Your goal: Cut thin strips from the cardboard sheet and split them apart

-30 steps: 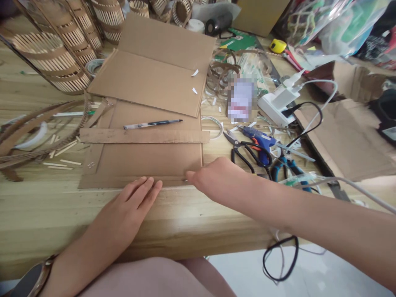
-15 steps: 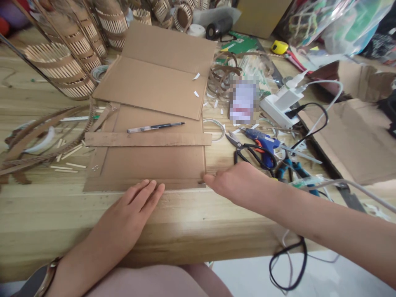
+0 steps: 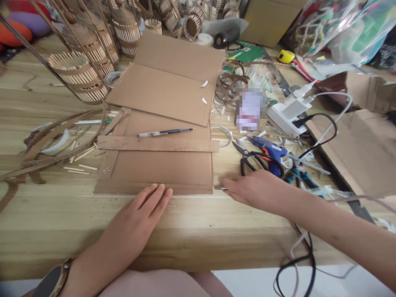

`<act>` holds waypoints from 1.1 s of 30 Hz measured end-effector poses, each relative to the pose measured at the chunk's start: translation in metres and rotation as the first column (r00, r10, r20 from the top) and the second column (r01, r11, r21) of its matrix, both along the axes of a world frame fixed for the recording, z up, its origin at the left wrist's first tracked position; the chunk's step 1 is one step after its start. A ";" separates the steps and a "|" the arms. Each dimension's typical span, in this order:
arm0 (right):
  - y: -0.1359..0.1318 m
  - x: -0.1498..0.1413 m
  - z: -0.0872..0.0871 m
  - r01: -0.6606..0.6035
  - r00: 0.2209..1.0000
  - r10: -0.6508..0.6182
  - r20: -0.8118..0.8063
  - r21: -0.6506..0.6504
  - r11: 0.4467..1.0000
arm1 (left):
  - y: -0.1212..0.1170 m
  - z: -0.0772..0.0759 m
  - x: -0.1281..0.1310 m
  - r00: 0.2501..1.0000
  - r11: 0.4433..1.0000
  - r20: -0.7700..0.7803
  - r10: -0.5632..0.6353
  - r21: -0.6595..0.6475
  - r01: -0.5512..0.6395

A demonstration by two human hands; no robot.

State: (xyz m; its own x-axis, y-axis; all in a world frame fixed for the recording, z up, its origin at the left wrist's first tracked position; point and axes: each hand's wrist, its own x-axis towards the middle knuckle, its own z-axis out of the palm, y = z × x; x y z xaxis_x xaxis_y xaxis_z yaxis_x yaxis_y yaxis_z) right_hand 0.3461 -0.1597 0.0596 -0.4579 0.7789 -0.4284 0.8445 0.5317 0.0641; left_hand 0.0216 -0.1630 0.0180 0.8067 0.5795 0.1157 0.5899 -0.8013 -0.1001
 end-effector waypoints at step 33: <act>0.048 -0.169 0.025 -0.050 0.996 0.057 0.061 -0.111 0.993 | -0.006 -0.001 -0.032 0.985 0.985 -0.047 0.166 -0.042 -0.168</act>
